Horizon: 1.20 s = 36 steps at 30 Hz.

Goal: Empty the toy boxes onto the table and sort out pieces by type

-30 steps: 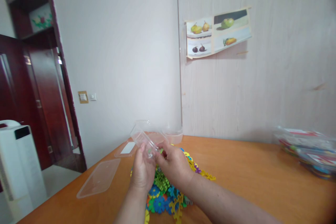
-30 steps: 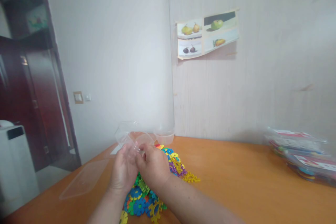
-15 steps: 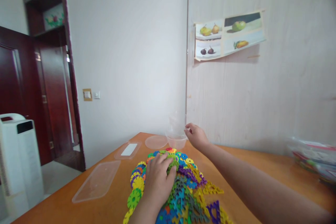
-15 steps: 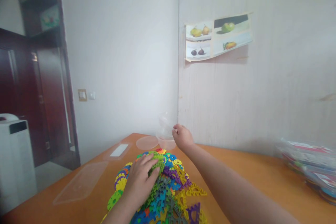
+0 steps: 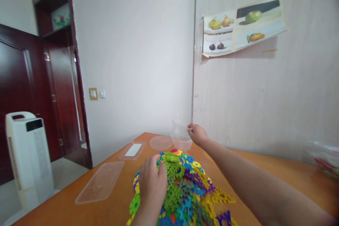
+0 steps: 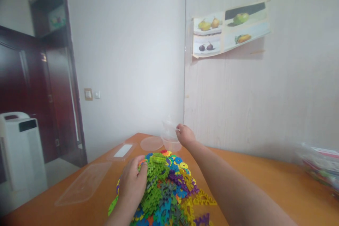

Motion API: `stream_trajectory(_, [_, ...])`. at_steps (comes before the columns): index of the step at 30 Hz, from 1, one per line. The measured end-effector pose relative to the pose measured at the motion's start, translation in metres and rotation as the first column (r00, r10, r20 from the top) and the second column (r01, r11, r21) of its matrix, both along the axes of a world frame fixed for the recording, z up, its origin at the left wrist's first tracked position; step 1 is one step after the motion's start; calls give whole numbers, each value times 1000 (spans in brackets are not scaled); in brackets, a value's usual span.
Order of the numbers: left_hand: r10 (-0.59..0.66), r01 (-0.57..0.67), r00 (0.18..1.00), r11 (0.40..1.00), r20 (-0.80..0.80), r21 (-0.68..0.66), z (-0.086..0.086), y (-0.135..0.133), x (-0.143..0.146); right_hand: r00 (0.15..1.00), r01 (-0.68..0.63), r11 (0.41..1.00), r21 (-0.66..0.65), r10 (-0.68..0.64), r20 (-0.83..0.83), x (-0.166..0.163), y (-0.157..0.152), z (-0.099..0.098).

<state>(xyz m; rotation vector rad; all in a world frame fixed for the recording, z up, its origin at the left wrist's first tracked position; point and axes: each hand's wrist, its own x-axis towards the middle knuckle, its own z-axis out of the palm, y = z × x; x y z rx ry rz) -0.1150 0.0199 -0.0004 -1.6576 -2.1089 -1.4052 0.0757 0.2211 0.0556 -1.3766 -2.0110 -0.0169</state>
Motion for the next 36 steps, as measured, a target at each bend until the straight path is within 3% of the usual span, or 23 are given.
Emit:
stream_trajectory(16, [22,-26,992,999,121,35,4,-1,0,999,-31,998,-54,30,-12,6,-5,-9])
stream_trajectory(21, [10,-17,983,999,184,39,8,-4,-2,998,-17,998,-65,13,-55,14,-24,-9])
stream_trajectory(25, [-29,26,973,1000,229,14,9,-4,-2,997,-34,997,-68,29,-78,19,-57,-13])
stream_trajectory(27, [-36,38,968,999,248,-5,10,-4,-3,992,-103,992,-77,97,-75,17,-81,-16])
stream_trajectory(29, [-40,50,965,998,259,-31,10,-2,-3,965,-258,963,-83,253,-72,11,-107,-20])
stream_trajectory(32, [-87,110,970,989,227,-94,8,1,-5,860,-508,852,-123,510,-16,-4,-139,-28])
stream_trajectory(34, [-149,170,978,976,150,-140,5,2,-5,821,-554,813,-179,569,45,-13,-152,-33])
stream_trajectory(36, [-198,204,979,964,53,-171,2,3,-4,823,-538,816,-211,562,78,-18,-158,-38])
